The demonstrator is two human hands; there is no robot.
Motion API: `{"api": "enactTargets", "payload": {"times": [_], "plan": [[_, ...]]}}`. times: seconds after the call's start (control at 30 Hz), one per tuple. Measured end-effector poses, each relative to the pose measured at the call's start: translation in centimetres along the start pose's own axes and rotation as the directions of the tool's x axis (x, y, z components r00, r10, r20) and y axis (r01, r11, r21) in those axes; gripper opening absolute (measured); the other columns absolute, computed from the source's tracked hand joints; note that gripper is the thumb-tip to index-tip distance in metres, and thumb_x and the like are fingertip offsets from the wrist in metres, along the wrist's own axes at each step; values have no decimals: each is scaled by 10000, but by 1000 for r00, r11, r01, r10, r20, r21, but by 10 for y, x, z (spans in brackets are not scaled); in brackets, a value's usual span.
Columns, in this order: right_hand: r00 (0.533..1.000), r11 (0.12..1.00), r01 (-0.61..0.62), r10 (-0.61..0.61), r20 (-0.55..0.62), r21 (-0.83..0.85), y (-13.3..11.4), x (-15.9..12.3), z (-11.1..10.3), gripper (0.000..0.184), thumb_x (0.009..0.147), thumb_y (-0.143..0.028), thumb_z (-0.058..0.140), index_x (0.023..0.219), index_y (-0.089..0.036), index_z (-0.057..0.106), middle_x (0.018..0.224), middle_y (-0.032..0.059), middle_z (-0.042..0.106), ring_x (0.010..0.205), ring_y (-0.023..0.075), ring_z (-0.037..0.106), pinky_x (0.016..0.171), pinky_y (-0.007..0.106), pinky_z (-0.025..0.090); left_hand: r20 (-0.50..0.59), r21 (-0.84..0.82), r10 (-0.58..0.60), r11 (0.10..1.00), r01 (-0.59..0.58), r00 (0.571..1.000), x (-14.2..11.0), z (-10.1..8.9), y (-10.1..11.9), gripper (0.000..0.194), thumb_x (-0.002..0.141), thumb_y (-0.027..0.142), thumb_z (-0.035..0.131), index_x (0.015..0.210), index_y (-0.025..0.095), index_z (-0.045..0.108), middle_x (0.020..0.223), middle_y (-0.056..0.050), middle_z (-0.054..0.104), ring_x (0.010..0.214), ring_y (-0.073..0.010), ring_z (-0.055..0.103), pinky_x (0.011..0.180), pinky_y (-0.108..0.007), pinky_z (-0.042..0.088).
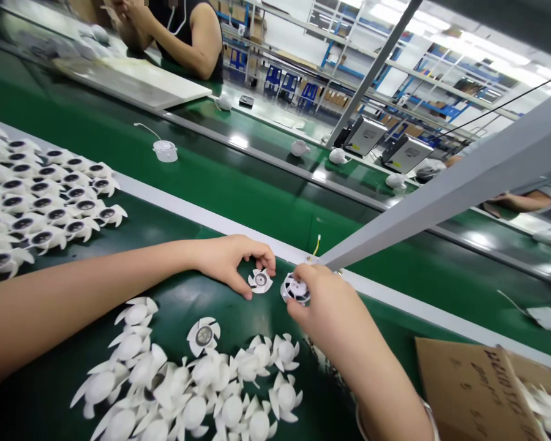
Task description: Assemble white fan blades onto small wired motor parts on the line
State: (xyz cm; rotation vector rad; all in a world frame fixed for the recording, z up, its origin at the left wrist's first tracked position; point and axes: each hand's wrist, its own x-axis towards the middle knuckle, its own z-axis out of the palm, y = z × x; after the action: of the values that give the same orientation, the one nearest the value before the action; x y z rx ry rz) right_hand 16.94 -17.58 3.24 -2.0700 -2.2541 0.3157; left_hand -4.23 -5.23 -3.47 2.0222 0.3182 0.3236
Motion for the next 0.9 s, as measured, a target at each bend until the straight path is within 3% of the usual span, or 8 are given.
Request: {"api": "enactTargets", "payload": {"times": [0.07, 0.17, 0.3, 0.5, 0.73, 0.9], "plan": [[992, 991, 82, -71, -106, 102, -1, 1, -4, 184, 792, -273, 683, 971, -246, 650, 983, 23, 690, 811, 201, 621, 704, 315, 481, -21, -3, -27, 1000, 27, 999, 0, -3, 0, 591, 643, 390, 868, 1156, 243, 612, 1188, -28, 658, 1009, -171, 600, 792, -272, 441], [950, 938, 265, -214, -229, 224, -6, 1, -6, 190, 822, -262, 683, 1009, -248, 652, 1031, 25, 694, 897, 190, 639, 768, 293, 505, -58, -162, -52, 986, 42, 997, 0, -8, 0, 475, 762, 482, 770, 1107, 197, 611, 1077, -52, 650, 932, -162, 601, 745, -271, 450], [913, 903, 378, -328, -242, 206, -15, 5, 8, 108, 813, -198, 715, 911, -225, 678, 1126, 53, 688, 1000, 210, 658, 847, 315, 521, -86, -282, -73, 958, 46, 994, 2, -8, -2, 396, 825, 503, 704, 1008, 166, 603, 885, -15, 631, 784, -117, 571, 705, -257, 451], [959, 953, 275, -264, -101, 127, -20, 13, 24, 97, 777, -138, 746, 805, -231, 737, 1151, 51, 722, 915, 241, 705, 759, 333, 545, -18, -157, -226, 963, 221, 974, 7, -7, 3, 413, 694, 438, 826, 937, 163, 637, 778, 13, 625, 709, -111, 551, 623, -231, 413], [983, 962, 157, -174, 59, 225, -20, 22, 14, 98, 745, -136, 773, 763, -230, 755, 796, -13, 752, 708, 186, 682, 684, 279, 484, -38, -67, -324, 945, 321, 945, 7, -5, 12, 371, 715, 467, 791, 875, 164, 649, 777, 7, 651, 684, -115, 554, 588, -225, 369], [987, 974, 136, -150, 61, 181, -22, 23, 14, 75, 740, -153, 779, 717, -210, 736, 644, -35, 694, 599, 151, 604, 611, 260, 417, -35, -5, -352, 936, 352, 935, 6, -6, 12, 418, 703, 518, 781, 901, 171, 657, 777, 10, 644, 677, -114, 540, 575, -220, 354]]}}
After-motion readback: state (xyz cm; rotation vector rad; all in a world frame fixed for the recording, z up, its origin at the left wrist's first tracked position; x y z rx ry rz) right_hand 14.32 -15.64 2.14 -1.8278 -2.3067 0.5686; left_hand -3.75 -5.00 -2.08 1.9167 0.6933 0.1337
